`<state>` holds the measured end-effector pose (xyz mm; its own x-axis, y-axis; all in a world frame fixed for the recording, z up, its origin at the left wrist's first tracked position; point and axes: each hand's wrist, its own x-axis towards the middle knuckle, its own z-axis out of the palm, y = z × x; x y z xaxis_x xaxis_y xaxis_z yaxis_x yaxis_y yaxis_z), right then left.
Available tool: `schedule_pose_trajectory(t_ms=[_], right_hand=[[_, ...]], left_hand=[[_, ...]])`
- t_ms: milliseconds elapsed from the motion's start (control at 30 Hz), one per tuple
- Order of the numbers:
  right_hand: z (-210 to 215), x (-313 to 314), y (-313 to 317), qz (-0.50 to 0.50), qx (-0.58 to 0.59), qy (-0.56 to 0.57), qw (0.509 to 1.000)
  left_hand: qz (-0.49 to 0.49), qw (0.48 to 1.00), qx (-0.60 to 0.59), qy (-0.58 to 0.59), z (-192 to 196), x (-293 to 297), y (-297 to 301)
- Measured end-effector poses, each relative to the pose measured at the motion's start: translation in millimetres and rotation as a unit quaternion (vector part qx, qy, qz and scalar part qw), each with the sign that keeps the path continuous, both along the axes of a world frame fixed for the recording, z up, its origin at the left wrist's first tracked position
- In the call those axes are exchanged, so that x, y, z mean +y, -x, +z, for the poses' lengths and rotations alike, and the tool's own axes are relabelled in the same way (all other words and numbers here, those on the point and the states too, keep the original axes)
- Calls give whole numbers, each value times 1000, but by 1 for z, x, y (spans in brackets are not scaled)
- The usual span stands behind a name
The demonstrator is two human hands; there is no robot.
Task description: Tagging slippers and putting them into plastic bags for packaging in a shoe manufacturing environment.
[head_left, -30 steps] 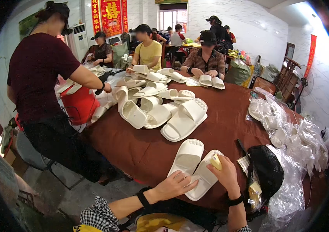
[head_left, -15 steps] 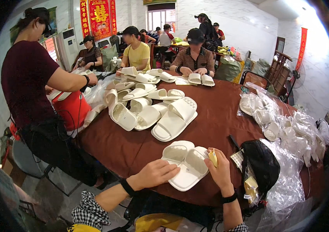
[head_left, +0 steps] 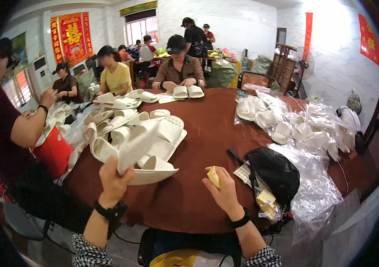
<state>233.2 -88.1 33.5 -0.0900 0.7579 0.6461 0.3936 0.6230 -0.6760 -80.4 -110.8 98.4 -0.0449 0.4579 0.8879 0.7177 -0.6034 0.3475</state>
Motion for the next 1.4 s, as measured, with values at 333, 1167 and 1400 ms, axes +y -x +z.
schedule_pose_trajectory(t_ms=[333,1167,1400], right_hand=[[-5,-6,6,-7,-56,15,998],[-24,-42,0,77,-364,66,926],[-26,-42,0,77,-357,87,927]], left_hand=[[70,980,121,-141,102,62,11],[110,949,177,238,-9,121,62],[161,972,165,-33,56,136,65]])
